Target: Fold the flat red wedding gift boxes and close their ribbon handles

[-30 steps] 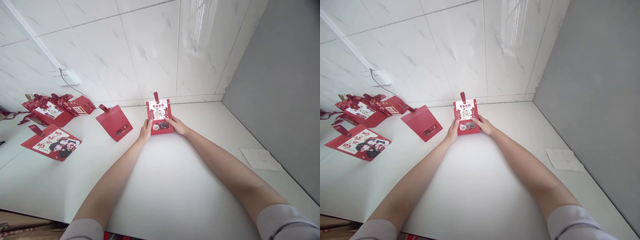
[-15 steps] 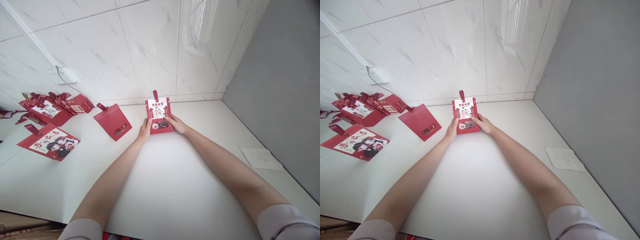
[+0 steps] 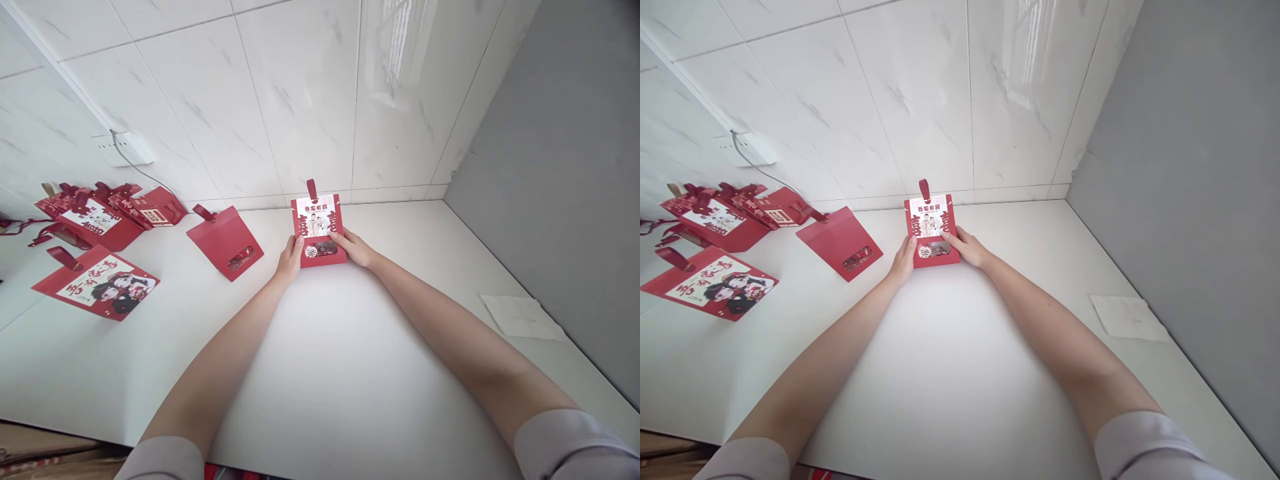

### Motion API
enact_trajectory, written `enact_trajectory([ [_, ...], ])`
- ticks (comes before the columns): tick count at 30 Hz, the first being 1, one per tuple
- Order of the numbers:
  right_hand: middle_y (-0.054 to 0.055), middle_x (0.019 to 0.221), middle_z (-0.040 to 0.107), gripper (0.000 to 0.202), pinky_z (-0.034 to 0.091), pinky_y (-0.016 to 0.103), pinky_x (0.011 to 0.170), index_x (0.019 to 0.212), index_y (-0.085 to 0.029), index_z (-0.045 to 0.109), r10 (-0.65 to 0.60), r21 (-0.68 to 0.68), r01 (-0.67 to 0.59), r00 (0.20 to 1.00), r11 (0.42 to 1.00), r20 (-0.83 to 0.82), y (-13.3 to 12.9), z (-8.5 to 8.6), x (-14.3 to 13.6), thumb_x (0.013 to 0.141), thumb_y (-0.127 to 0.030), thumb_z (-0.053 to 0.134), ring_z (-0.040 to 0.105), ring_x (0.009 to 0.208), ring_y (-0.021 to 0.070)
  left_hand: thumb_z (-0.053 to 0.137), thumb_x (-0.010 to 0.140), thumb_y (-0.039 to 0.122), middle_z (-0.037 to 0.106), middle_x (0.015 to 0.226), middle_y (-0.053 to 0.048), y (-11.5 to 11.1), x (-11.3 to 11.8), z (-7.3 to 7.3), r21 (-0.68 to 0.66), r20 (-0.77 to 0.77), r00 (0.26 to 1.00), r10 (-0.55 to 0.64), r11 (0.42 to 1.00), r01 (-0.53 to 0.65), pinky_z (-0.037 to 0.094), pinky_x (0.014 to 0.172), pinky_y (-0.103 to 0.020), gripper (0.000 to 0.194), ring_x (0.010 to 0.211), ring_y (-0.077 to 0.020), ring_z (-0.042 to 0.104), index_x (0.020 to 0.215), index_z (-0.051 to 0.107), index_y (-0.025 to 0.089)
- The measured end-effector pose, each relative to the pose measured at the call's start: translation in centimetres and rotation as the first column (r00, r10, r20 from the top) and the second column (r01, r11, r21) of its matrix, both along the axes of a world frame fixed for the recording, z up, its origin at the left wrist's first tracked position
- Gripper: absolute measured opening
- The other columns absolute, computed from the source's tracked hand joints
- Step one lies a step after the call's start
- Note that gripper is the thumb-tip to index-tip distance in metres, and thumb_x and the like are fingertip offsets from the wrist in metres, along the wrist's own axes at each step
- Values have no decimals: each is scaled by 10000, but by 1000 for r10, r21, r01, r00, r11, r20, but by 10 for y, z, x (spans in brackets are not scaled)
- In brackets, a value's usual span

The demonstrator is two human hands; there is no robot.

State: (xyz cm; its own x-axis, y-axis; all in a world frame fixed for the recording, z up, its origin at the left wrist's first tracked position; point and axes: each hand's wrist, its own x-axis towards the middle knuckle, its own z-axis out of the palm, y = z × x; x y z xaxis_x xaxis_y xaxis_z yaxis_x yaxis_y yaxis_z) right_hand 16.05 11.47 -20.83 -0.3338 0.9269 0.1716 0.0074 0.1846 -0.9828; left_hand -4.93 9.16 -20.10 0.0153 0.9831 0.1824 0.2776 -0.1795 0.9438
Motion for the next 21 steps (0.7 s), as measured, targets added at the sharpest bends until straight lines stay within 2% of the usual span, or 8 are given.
enact_trajectory([
  [5,14,1343,613,623,402,494,1102,1360,-306,529,-3,-3,3,1000,1000,8,-3,3,1,830,-629,579,564,1238,291,414,898,656,626,1294,-63,0,1,-1,0,13,1000,9,1000,-9,484,962,-356,540,1138,-251,616,1199,571,236],
  [11,12,1336,618,617,410,494,1094,1354,-310,530,-13,-8,13,1000,1000,10,-2,2,0,832,-637,570,571,1231,289,409,890,670,662,1220,-67,-1,0,1,7,-11,1000,16,1000,-16,481,959,-358,552,1114,-254,623,1177,585,233],
  [17,24,1346,609,612,415,485,1087,1350,-299,532,-5,-5,5,1000,1000,13,-1,1,0,839,-636,563,578,1215,285,389,905,656,647,1254,-67,-3,3,-1,9,-6,1000,14,1000,-14,483,966,-377,554,1116,-253,624,1234,567,247],
  [19,28,1350,606,614,414,487,1086,1349,-295,531,-9,-5,9,1000,1000,22,-1,2,0,841,-638,559,581,1208,284,384,907,652,666,1224,-76,-3,2,6,-13,-34,999,0,1000,-1,482,971,-385,560,1100,-257,633,1223,586,235],
  [21,29,1362,597,605,411,484,1088,1345,-295,531,-10,-1,10,999,1000,31,-2,3,1,847,-638,552,576,1215,280,447,878,648,700,1146,-91,-2,-7,24,-56,-131,989,-64,997,57,493,955,-387,549,1056,-272,651,1150,642,212],
])
